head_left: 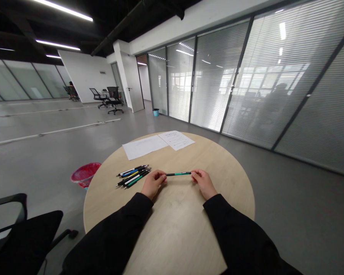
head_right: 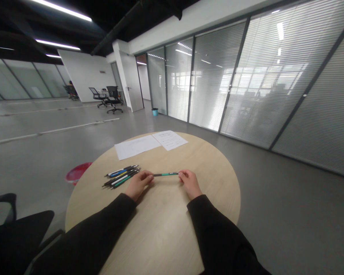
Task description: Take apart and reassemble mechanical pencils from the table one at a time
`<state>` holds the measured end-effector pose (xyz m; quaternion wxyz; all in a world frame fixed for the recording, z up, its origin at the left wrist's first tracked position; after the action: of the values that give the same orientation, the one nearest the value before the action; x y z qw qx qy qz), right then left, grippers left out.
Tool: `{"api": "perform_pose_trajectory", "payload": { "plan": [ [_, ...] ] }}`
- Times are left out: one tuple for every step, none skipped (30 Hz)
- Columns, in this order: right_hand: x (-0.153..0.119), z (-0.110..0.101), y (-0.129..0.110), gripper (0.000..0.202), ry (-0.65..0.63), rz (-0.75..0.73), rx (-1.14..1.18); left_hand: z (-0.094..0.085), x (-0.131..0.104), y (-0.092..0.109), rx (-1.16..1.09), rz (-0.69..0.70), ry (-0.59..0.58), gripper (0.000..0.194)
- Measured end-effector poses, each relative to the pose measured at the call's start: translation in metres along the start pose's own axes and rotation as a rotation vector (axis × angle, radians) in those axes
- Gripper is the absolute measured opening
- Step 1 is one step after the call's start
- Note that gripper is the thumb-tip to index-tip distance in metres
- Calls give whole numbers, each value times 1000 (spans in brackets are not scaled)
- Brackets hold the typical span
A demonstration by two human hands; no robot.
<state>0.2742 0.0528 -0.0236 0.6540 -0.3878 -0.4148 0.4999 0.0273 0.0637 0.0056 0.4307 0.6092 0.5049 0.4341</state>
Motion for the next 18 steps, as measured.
{"api": "perform_pose_trajectory", "payload": {
  "plan": [
    [0,0,0,34,1,-3,-2,0,0,0,0,2,-2,37],
    [0,-1,1,35,5,-6,-4,0,0,0,1,4,-3,37],
    [0,-1,1,35,9,-9,-6,0,0,0,2,5,-3,37],
    [1,-1,1,36,11,-11,-7,1,0,0,3,6,-5,37],
    [1,-1,2,36,9,-11,-7,1,-1,1,2,5,-5,36],
    [1,-1,3,37,6,-10,-9,1,-1,1,1,5,-7,36],
    [1,-1,3,37,4,-10,-13,1,-1,1,0,6,-9,35],
    [1,-1,3,36,1,-11,-18,1,-1,1,-1,7,-12,34],
    [1,-1,3,36,-3,-11,-23,2,-1,1,-2,9,-13,34],
    [1,-1,3,36,-4,-12,-27,2,0,1,-4,11,-14,34],
    [1,-1,3,35,-6,-12,-28,2,0,1,-8,11,-14,34],
    [1,-1,2,35,-8,-14,-28,2,0,0,-12,11,-15,34],
    [1,0,2,34,-13,-17,-27,2,1,0,-16,11,-16,34],
    [1,0,2,34,-16,-19,-27,2,1,-1,-18,10,-18,34],
    [1,0,2,34,-20,-20,-30,2,1,-1,-18,9,-21,34],
    [1,0,2,35,-22,-21,-34,2,1,-1,-16,10,-21,35],
    [1,0,2,35,-24,-21,-40,2,2,-2,-13,11,-19,35],
    [1,-1,3,35,-25,-21,-46,2,2,-2,-9,12,-19,35]
  ]
}}
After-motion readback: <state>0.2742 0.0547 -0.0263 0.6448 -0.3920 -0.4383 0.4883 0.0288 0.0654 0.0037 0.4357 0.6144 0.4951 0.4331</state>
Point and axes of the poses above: each hand's wrist, its own x-axis towards the middle knuckle, its own z-axis out of the palm, y = z × x, the point moved 9 cm from there along x, towards the middle knuckle, and after that the axes turned 13 degrees about x, right-handed, at the moved point
